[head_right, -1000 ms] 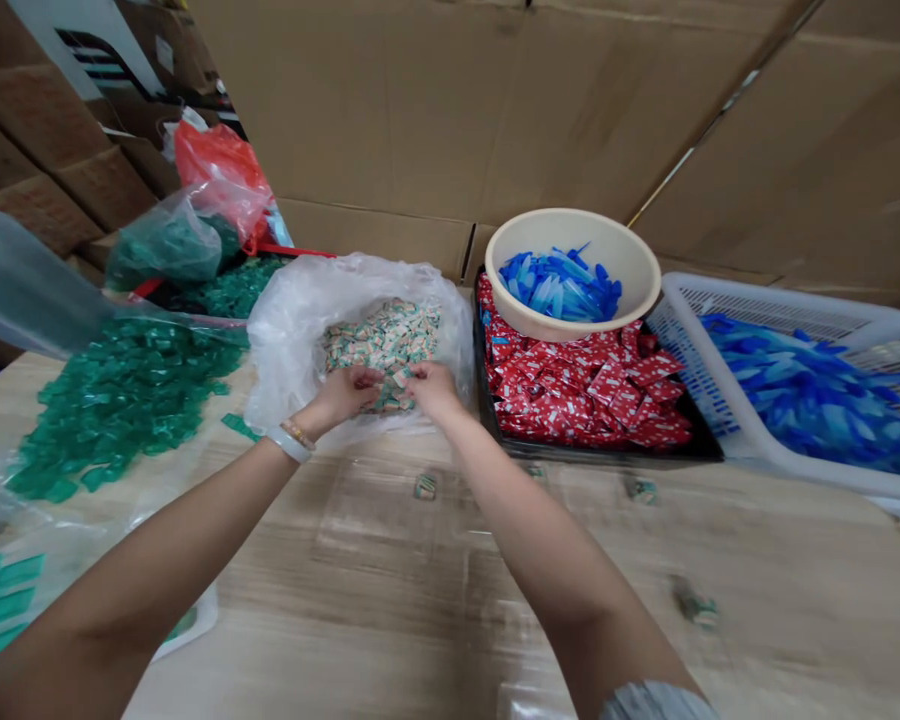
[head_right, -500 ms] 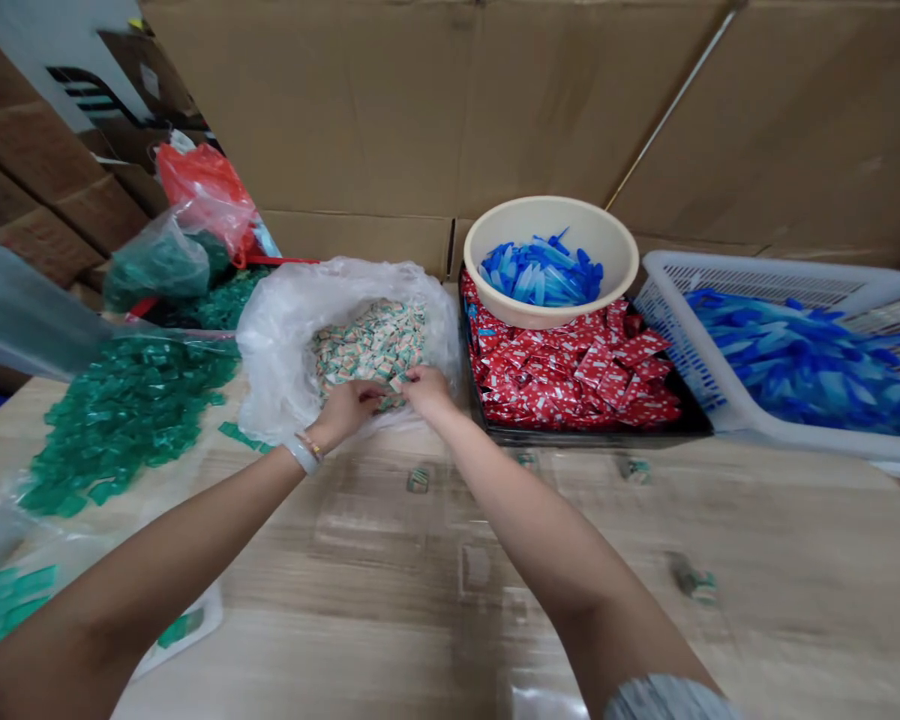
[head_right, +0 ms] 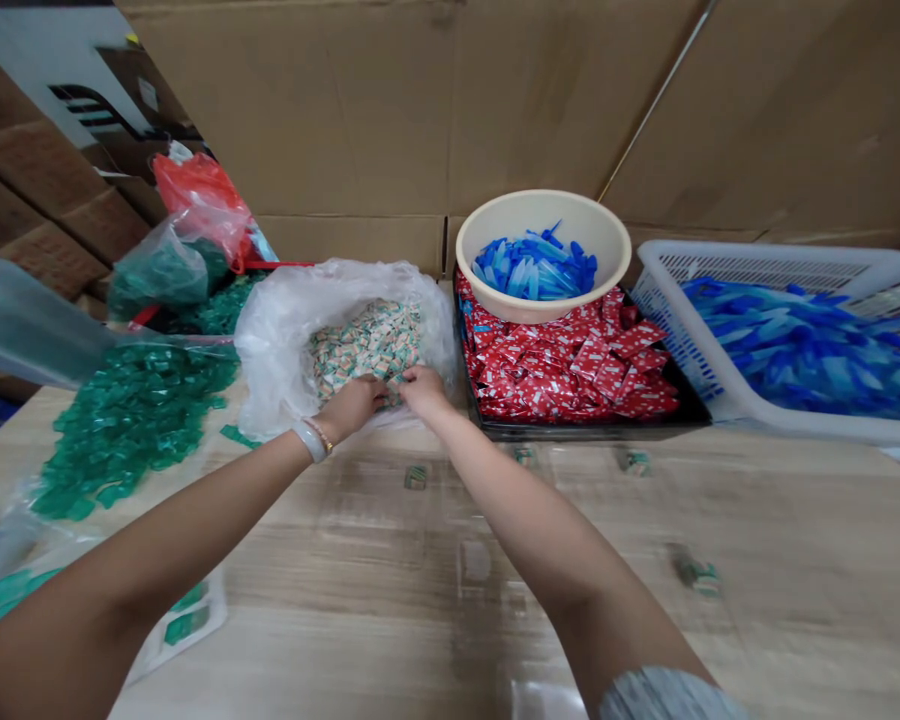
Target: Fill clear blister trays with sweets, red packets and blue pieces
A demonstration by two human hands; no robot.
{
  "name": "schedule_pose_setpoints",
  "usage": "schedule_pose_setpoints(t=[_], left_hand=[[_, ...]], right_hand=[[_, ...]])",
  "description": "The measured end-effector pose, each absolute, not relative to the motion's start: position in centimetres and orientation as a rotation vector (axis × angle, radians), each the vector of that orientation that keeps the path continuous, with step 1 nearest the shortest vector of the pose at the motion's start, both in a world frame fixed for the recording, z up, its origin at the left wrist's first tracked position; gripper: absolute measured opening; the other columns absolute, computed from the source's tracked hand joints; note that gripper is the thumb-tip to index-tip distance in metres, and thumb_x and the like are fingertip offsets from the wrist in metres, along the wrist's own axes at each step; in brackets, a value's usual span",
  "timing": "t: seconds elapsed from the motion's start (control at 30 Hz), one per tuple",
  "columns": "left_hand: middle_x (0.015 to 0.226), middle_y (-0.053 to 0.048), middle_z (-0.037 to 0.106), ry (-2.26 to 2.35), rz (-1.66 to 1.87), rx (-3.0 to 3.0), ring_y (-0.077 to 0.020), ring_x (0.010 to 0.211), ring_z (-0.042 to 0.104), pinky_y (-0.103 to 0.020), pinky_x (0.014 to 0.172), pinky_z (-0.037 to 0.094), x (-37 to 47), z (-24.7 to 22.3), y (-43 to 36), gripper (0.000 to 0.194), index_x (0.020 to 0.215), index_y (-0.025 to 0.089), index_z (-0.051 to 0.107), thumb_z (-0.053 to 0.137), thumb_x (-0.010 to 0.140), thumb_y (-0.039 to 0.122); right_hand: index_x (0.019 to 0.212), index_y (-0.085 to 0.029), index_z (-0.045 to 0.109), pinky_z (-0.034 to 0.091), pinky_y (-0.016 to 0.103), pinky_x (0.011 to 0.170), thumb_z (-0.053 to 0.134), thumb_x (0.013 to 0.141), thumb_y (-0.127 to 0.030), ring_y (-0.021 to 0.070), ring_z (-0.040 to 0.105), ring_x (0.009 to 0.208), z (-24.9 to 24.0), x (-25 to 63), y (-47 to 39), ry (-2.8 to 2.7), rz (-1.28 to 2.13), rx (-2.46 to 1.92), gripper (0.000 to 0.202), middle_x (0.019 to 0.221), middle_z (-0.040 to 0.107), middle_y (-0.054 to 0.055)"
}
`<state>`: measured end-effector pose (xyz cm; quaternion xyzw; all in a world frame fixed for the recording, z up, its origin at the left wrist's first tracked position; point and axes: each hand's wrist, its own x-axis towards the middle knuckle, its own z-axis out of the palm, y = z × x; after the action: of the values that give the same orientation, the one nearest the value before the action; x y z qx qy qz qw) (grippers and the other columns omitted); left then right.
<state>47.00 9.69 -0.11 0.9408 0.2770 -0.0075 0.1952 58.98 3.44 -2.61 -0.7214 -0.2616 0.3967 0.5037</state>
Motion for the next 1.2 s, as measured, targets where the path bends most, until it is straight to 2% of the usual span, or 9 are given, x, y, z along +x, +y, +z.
schedule_pose_setpoints(t=[0.17, 0.33, 0.5, 0.73, 0.87, 0.97, 1.07, 1.2], left_hand=[[0.093, -0.017, 0.059, 0.908, -0.237, 2.755, -0.0223, 0.082, 0.058, -0.030, 0.072, 0.043, 47.1, 1.0, 8.8, 0.027, 0.087, 0.007, 0.064, 0.038, 0.082, 0.013], [0.101, -0.018, 0.057, 0.943, -0.237, 2.715, -0.0228, 0.093, 0.055, -0.030, 0.080, 0.042, 47.3, 1.3, 8.4, 0.021, 0.092, 0.008, 0.061, 0.046, 0.079, 0.013], [0.097, -0.024, 0.058, 1.082, -0.273, 2.645, -0.0274, 0.093, 0.056, -0.034, 0.076, 0.043, 48.4, 1.5, 8.2, 0.025, 0.091, 0.003, 0.060, 0.041, 0.077, 0.006], [0.093, -0.017, 0.062, 1.000, -0.213, 2.634, -0.0224, 0.089, 0.058, -0.028, 0.076, 0.042, 47.9, 1.2, 8.5, 0.018, 0.088, 0.009, 0.060, 0.049, 0.073, 0.008], [0.094, -0.010, 0.062, 0.914, 0.044, 2.665, -0.0192, 0.086, 0.058, -0.027, 0.075, 0.042, 46.0, 1.0, 9.2, 0.027, 0.102, 0.015, 0.055, 0.050, 0.076, 0.013], [0.096, -0.009, 0.062, 0.826, 0.173, 2.708, -0.0190, 0.087, 0.058, -0.028, 0.076, 0.043, 45.0, 0.2, 9.8, 0.030, 0.108, 0.016, 0.052, 0.049, 0.078, 0.015], [0.097, -0.009, 0.061, 0.689, 0.229, 2.686, -0.0177, 0.089, 0.056, -0.027, 0.079, 0.042, 44.6, -0.9, 10.1, 0.024, 0.103, 0.015, 0.055, 0.046, 0.081, 0.016], [0.092, -0.008, 0.061, 0.656, 0.275, 2.633, -0.0166, 0.086, 0.055, -0.027, 0.080, 0.042, 44.7, -1.6, 10.0, 0.019, 0.094, 0.014, 0.060, 0.045, 0.081, 0.017]], right_hand=[[0.061, -0.017, 0.053, 0.042, 0.019, 0.049, 0.068, 0.058, -0.023, 0.0076, 0.051, 0.049, -2.7, 59.1, 3.3, -0.638, 0.939, -1.728, 0.017, 0.054, 0.054, -0.006], [0.062, -0.017, 0.053, 0.042, 0.020, 0.050, 0.066, 0.059, -0.021, 0.0087, 0.052, 0.050, -2.7, 59.1, 3.3, -0.644, 0.930, -1.745, 0.014, 0.053, 0.053, -0.006], [0.062, -0.017, 0.053, 0.041, 0.020, 0.052, 0.060, 0.062, -0.018, 0.0083, 0.051, 0.049, -2.8, 59.1, 3.3, -0.682, 0.908, -1.773, 0.008, 0.051, 0.052, -0.007], [0.059, -0.017, 0.050, 0.040, 0.018, 0.048, 0.063, 0.061, -0.022, 0.0068, 0.047, 0.045, -2.7, 59.1, 3.1, -0.671, 0.919, -1.707, 0.014, 0.048, 0.050, -0.007], [0.062, -0.017, 0.050, 0.039, 0.016, 0.045, 0.063, 0.062, -0.018, 0.0058, 0.048, 0.045, -1.9, 58.7, 2.8, -0.569, 0.987, -1.614, 0.014, 0.049, 0.049, -0.008], [0.068, -0.017, 0.048, 0.043, 0.018, 0.048, 0.061, 0.066, -0.012, 0.0070, 0.053, 0.046, -0.9, 58.4, 2.6, -0.412, 1.136, -1.511, 0.014, 0.051, 0.051, -0.008], [0.069, -0.018, 0.043, 0.048, 0.021, 0.052, 0.056, 0.070, -0.008, 0.0094, 0.058, 0.050, -0.3, 58.1, 2.4, -0.266, 1.283, -1.423, 0.016, 0.051, 0.054, -0.007], [0.069, -0.019, 0.040, 0.049, 0.022, 0.051, 0.055, 0.071, -0.006, 0.0102, 0.060, 0.051, -0.3, 57.7, 2.7, -0.186, 1.307, -1.404, 0.020, 0.049, 0.054, -0.006]])
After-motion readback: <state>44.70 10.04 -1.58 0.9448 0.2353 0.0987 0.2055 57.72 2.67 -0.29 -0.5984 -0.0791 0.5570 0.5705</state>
